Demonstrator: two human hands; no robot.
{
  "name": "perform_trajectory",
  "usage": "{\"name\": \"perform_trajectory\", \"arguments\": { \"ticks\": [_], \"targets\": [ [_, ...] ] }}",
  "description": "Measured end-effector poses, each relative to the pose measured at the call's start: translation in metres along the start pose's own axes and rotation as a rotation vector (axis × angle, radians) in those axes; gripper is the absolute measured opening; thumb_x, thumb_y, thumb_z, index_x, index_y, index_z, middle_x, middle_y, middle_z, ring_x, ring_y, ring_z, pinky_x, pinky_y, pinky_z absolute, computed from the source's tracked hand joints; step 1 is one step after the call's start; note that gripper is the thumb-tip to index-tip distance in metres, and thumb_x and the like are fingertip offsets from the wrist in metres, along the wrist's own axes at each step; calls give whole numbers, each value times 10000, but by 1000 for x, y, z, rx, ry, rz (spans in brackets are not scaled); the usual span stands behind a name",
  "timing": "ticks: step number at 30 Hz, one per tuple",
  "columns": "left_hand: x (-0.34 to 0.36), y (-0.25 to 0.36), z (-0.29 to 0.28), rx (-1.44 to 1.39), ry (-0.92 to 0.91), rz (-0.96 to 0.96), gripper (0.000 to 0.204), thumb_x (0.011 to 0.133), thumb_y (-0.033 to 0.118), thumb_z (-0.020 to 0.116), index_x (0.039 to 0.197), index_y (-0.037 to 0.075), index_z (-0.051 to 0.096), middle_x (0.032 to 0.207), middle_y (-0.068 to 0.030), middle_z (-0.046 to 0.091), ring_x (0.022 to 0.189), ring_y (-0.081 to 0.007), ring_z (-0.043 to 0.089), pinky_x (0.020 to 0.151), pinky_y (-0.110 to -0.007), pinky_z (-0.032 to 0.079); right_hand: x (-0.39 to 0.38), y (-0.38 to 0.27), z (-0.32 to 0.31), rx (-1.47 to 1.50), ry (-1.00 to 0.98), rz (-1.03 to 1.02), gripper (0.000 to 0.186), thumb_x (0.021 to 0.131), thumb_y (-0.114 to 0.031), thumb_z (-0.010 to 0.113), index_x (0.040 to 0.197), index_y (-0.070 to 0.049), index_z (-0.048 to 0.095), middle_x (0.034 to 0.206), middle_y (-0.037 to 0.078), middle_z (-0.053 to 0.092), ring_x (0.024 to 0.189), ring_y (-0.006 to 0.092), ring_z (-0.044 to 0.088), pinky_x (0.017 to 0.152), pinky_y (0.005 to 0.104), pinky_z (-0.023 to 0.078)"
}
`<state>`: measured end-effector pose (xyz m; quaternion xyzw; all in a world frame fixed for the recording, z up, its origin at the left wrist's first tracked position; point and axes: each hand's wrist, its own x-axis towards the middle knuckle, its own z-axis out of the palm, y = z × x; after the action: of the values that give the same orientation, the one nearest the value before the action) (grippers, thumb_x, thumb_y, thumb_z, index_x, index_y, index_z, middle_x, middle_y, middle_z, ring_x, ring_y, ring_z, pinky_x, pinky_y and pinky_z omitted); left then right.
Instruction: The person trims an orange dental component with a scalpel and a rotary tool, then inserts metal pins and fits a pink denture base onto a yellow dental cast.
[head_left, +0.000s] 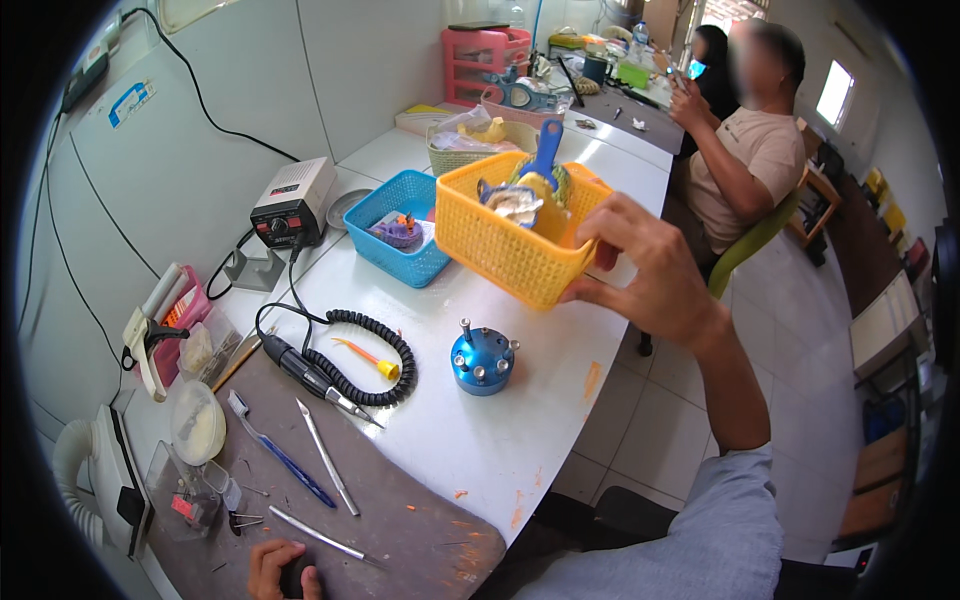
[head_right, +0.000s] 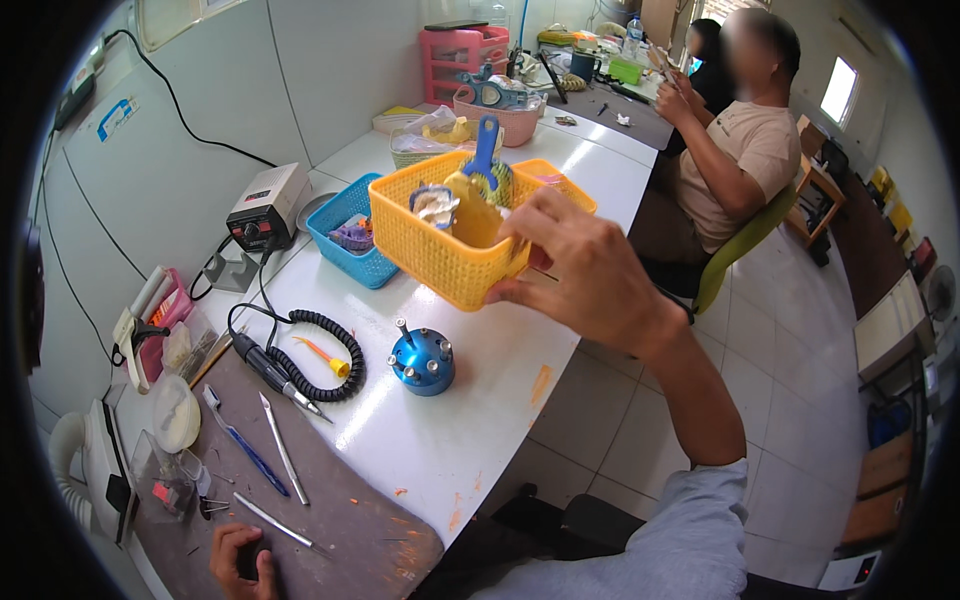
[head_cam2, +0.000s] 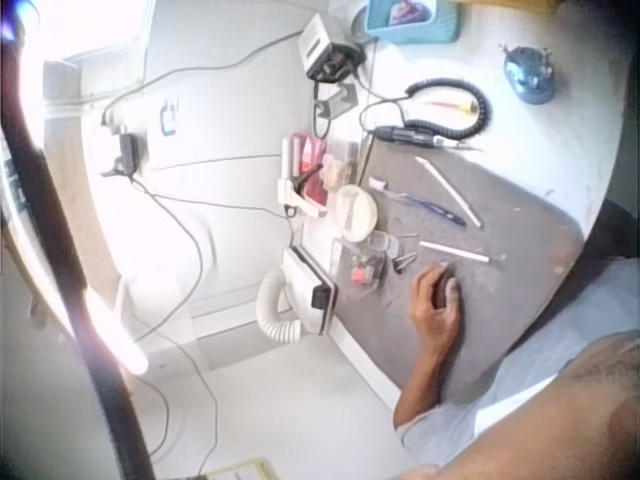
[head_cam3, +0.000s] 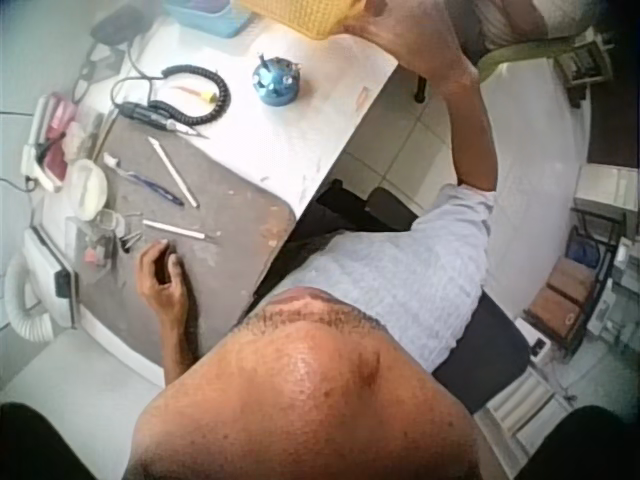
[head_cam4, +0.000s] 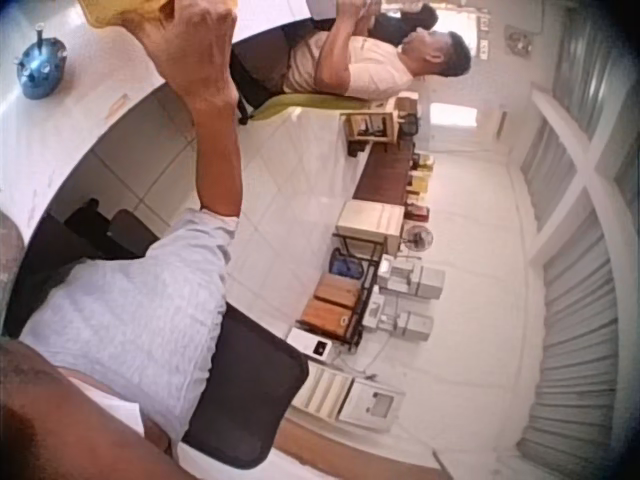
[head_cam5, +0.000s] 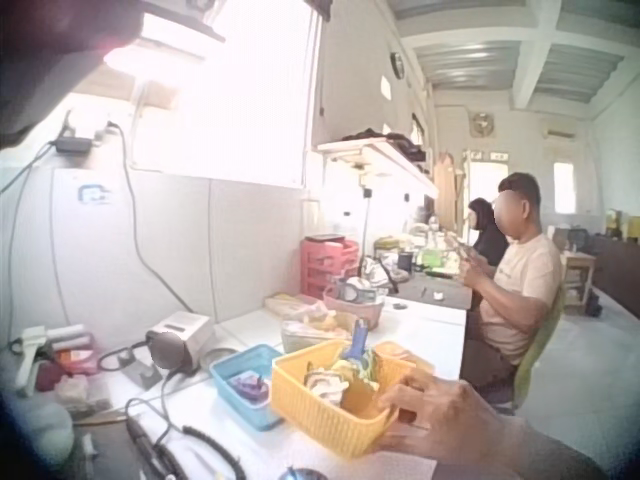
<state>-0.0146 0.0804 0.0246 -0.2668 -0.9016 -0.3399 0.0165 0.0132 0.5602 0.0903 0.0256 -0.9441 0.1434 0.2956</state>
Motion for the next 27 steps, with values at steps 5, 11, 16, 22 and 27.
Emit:
{"name": "perform_trajectory", "arguments": {
  "ticks": [5,11,16,22,27],
  "targets": [
    [-1,-4,0,2,8,23,198,895,-9,678,1091,-27,666,1097,-181,651,1005,-316,652,889,-374,538,25,29,-37,-91,114,11,515,747,-303,896,1075,-4,635,977,101,633,773,172,688,712,311,569],
    [0,-2,-1,2,1,-2,194,886,2,683,1079,-23,674,1090,-184,652,1006,-325,647,896,-386,526,58,129,-42,-265,199,142,560,772,-366,867,1135,7,661,990,133,662,799,220,706,731,342,566],
    [3,-1,-1,11,-10,20,190,876,2,683,1065,-17,682,1075,-193,654,1008,-347,640,905,-408,510,57,210,-10,-416,244,221,529,771,-329,863,1140,6,685,1002,163,678,808,282,715,764,388,563],
    [6,2,-1,35,-26,13,180,881,12,683,1059,-13,688,1069,-194,655,992,-350,637,897,-412,510,46,239,28,-338,168,308,475,772,-250,856,1145,-3,696,992,155,677,820,282,722,767,385,568],
    [6,3,-1,43,-30,6,182,884,18,689,1064,-10,694,1073,-188,655,1000,-347,635,902,-413,508,43,236,41,-295,147,333,435,775,-206,844,1134,-4,701,990,152,677,820,272,726,762,376,573]
  ]
}}
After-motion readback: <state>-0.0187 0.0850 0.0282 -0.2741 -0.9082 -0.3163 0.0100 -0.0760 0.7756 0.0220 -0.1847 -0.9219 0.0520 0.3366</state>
